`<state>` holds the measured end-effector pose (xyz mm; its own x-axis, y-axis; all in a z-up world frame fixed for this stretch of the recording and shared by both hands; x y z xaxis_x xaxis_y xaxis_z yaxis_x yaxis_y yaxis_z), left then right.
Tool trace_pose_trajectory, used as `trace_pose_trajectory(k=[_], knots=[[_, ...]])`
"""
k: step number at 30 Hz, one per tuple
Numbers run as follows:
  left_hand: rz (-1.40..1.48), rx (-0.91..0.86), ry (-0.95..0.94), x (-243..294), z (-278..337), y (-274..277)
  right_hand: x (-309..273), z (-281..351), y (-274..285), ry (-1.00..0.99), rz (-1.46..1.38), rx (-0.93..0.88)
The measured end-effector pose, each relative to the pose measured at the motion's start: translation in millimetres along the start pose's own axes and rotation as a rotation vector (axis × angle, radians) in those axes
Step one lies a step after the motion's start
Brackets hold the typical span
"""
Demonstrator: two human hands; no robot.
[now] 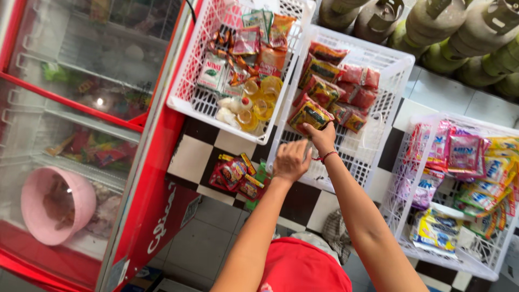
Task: The person wipes the surfaces of various snack packets with a cloth, handling them one at a time. They pick up each packet, wipe it, and place it back into a white basket on a checkered counter.
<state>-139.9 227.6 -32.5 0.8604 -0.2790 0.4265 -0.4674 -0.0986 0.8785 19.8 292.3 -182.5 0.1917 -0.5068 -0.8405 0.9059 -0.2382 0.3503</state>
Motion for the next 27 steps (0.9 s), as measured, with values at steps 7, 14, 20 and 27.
trace_pose_trajectory(k=[7, 14, 20, 27], knots=[[0.008, 0.135, 0.005, -1, 5, 9, 19, 39, 31, -0.133, -0.56, -0.049], [0.5, 0.142, 0.073, -13, 26, 11, -13, 134, 109, -0.192, -0.966, -0.125], [1.508, -0.317, 0.455, -20, 122, 33, -51, 251, 103, -0.266, -1.035, -0.366], [1.078, -0.097, 0.722, -105, 230, 100, -23, 315, -34, -0.443, -0.627, -0.666]])
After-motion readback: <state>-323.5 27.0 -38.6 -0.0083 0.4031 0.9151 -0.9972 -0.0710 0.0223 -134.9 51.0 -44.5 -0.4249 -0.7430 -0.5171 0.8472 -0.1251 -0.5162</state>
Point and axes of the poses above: each hand's wrist, its own z-axis away from the middle knuckle, its own y-axis out of the back of the hand, x = y × z, the point moved 7 cm from there along -z, towards the middle knuckle, and after that the axes turned 7 degrees about -z, right-handed, at the moved point
